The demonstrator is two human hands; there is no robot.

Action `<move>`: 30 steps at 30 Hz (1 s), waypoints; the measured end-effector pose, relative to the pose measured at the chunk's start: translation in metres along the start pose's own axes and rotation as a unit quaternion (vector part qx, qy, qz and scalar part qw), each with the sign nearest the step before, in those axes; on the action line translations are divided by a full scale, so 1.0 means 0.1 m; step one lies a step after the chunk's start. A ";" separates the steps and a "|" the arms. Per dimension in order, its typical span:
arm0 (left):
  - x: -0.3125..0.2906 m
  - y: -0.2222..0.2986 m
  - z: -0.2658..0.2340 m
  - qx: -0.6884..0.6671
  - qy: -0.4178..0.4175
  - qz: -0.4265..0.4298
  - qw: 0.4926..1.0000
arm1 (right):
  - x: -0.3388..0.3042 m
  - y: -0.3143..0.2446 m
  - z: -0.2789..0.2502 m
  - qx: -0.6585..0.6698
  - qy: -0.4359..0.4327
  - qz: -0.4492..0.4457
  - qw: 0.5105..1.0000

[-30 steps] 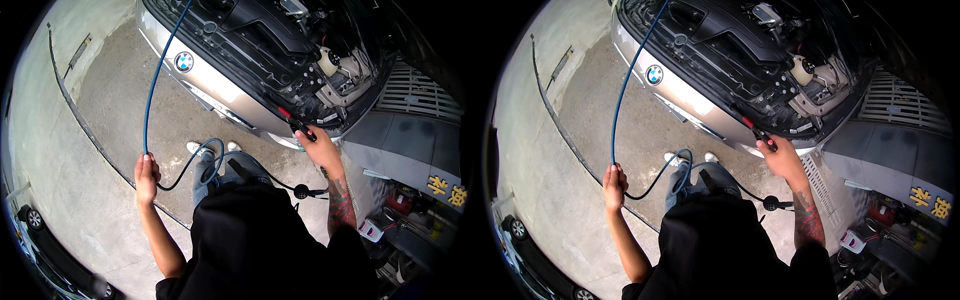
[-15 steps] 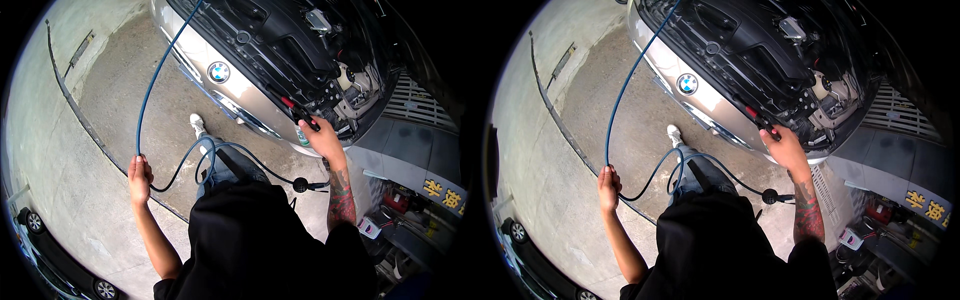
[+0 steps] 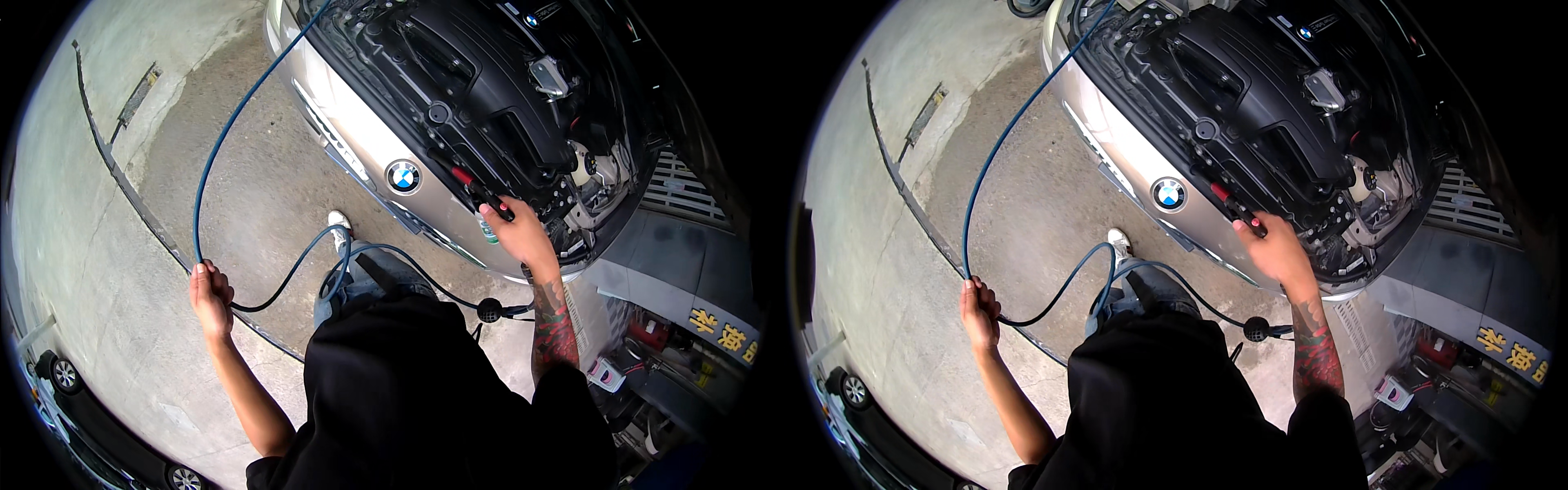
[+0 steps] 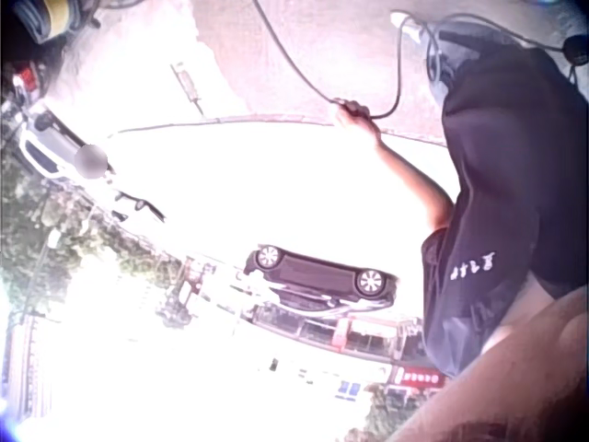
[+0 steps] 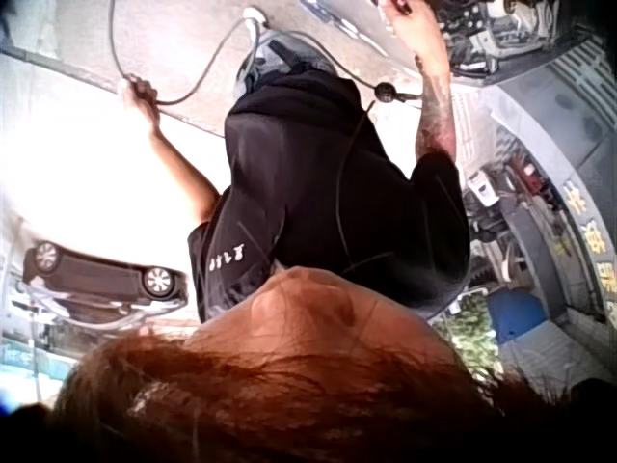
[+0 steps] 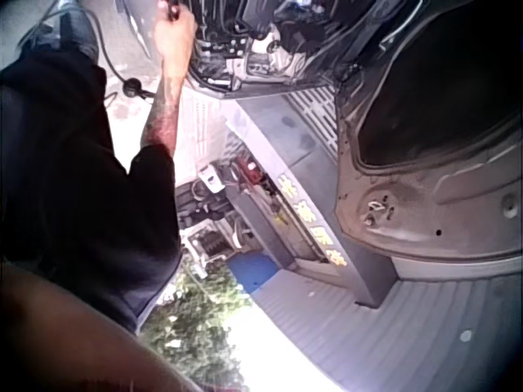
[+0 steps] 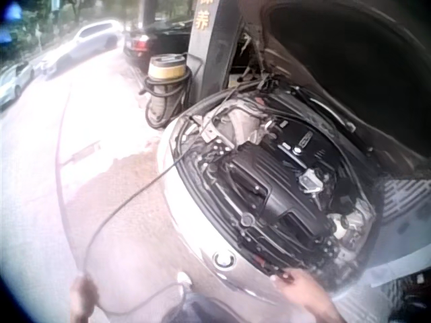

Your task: The person uses a spray nozzle connected to a hose to clean the engine bay of a BMW. They systematically spray various components under the hood, including the engine cover and surrounding parts, while another person works nearby.

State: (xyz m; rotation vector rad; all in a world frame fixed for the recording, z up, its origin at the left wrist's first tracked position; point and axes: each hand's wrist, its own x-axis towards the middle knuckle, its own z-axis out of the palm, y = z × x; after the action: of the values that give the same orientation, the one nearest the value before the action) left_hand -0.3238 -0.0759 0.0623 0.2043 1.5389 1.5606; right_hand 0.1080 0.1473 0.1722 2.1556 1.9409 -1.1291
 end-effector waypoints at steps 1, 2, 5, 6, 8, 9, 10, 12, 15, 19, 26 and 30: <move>0.08 0.06 0.01 -0.002 -0.001 0.012 1.000 | 0.07 -0.11 0.00 0.001 -0.017 0.004 1.000; 0.15 0.10 0.00 0.003 -0.003 0.013 1.000 | 0.14 -0.20 0.02 0.002 -0.034 0.008 0.999; 0.41 0.31 0.03 0.006 -0.013 0.026 1.000 | 0.31 -0.40 0.06 0.001 0.002 -0.035 0.999; 0.50 0.37 0.04 0.006 -0.017 0.033 0.999 | 0.39 -0.47 0.06 0.002 -0.006 -0.030 1.000; 0.69 0.50 0.06 0.001 -0.023 0.046 0.999 | 0.52 -0.61 0.06 0.005 -0.021 -0.018 1.000; 0.78 0.55 0.06 -0.004 -0.025 0.050 0.998 | 0.56 -0.72 0.07 -0.003 -0.003 -0.036 0.999; 0.87 0.61 0.06 -0.009 -0.027 0.054 0.998 | 0.61 -0.80 0.08 -0.004 -0.004 -0.036 0.999; 1.08 0.76 0.08 -0.028 -0.019 0.057 0.998 | 0.73 -0.98 0.10 -0.004 -0.005 -0.035 0.999; 1.45 0.99 0.01 -0.047 -0.019 0.060 0.997 | 0.88 -1.28 0.17 -0.037 -0.004 0.000 0.999; 2.00 1.29 -0.14 -0.043 -0.028 0.061 0.997 | 1.08 -1.64 0.32 0.000 0.003 -0.003 1.000; 2.91 1.86 -0.33 -0.024 -0.040 0.035 0.998 | 1.30 -2.50 0.47 0.056 0.033 0.021 0.998; 3.36 2.14 -0.43 -0.006 -0.053 0.016 0.998 | 1.49 -2.87 0.59 0.059 0.044 0.023 0.997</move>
State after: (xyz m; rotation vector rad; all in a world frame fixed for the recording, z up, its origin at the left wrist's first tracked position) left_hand -0.6463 0.1611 0.0831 0.3006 1.4487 1.5584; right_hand -0.1775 0.3110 0.1755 2.3339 1.8931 -1.1889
